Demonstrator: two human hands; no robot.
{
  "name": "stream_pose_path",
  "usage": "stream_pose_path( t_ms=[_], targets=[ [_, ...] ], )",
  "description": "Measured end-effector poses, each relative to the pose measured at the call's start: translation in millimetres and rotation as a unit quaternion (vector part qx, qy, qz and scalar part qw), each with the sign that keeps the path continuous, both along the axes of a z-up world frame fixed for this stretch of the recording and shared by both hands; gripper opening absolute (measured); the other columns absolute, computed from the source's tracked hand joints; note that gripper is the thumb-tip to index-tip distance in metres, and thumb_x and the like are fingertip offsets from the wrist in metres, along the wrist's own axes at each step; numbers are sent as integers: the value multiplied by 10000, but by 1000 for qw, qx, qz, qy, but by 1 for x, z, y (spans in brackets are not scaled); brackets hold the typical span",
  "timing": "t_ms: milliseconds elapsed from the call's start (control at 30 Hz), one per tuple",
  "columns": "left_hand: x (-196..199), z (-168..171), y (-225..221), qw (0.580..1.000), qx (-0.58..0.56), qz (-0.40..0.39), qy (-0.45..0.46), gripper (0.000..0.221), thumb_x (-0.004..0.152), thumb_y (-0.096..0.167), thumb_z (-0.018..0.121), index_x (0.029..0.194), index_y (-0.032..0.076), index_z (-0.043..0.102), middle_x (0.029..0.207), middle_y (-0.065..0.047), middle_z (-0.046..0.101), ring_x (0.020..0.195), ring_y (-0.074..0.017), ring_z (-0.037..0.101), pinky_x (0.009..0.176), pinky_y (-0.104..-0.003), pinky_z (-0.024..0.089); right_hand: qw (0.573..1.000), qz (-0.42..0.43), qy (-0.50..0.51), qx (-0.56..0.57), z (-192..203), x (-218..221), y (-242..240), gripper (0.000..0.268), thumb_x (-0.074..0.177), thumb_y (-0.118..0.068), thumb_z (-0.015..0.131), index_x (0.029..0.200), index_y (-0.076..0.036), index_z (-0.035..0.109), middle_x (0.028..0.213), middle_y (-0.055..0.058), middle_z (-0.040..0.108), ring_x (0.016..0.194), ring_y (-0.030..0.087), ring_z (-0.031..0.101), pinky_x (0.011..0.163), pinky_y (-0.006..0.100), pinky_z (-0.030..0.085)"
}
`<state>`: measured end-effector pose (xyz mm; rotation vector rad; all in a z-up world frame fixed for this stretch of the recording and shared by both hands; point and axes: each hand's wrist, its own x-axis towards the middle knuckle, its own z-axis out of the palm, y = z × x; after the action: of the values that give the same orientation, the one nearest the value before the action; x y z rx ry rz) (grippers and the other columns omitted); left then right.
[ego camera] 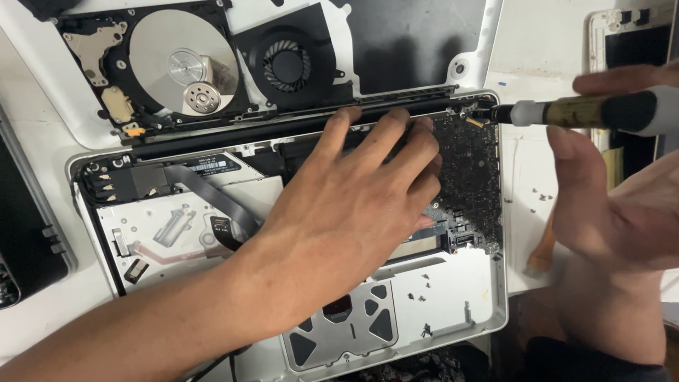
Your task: Disassembling or assembling a laptop by using a precision screwdriver to remove or install screws on the motherboard and internal chassis.
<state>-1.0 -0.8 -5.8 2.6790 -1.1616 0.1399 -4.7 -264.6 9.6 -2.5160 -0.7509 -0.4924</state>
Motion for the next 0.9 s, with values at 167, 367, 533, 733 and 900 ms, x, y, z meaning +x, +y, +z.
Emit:
stream_pose_path(
  t_ms=[167, 367, 533, 733, 900],
  targets=[
    [0, 1, 0, 1000, -10, 1, 10, 396, 894, 516, 652, 1126, 202, 720, 1364, -68, 580, 1307, -277, 504, 1028, -521, 437, 999, 35, -7, -18, -1, 4, -5, 122, 1182, 145, 675, 1123, 230, 611, 1207, 381, 617, 1197, 528, 589, 1239, 584, 404],
    [0, 1, 0, 1000, 0, 2, -2, 410, 897, 534, 641, 1136, 209, 714, 1368, -70, 578, 1307, -269, 505, 1032, -508, 439, 1000, -13, -2, -1, -2, 1, -3, 201, 1191, 120, 717, 1099, 274, 625, 1134, 371, 620, 1072, 490, 580, 1063, 513, 428],
    [0, 2, 1, 1000, 22, -10, 6, 435, 915, 527, 601, 1186, 198, 687, 1409, -91, 554, 1330, -276, 492, 1033, -520, 433, 985, 54, -116, -115, -7, 8, -16, 362, 1173, 98, 744, 1114, 403, 560, 1126, 504, 676, 1084, 668, 627, 1171, 643, 445],
    [2, 0, 2, 1000, -3, -7, 27, 438, 898, 535, 614, 1196, 219, 672, 1456, -105, 533, 1335, -273, 495, 1050, -512, 398, 998, 40, -16, 40, -2, 9, 4, 208, 1118, 174, 638, 1183, 304, 490, 1081, 410, 663, 1064, 572, 658, 1013, 548, 447],
    [4, -1, 0, 999, 15, -16, 36, 460, 901, 558, 588, 1211, 227, 661, 1491, -116, 496, 1366, -304, 473, 1037, -538, 398, 997, 61, -43, -1, 5, 12, 4, 295, 1111, 76, 723, 1144, 314, 552, 1172, 450, 602, 1106, 587, 569, 1047, 595, 440]
  ],
)
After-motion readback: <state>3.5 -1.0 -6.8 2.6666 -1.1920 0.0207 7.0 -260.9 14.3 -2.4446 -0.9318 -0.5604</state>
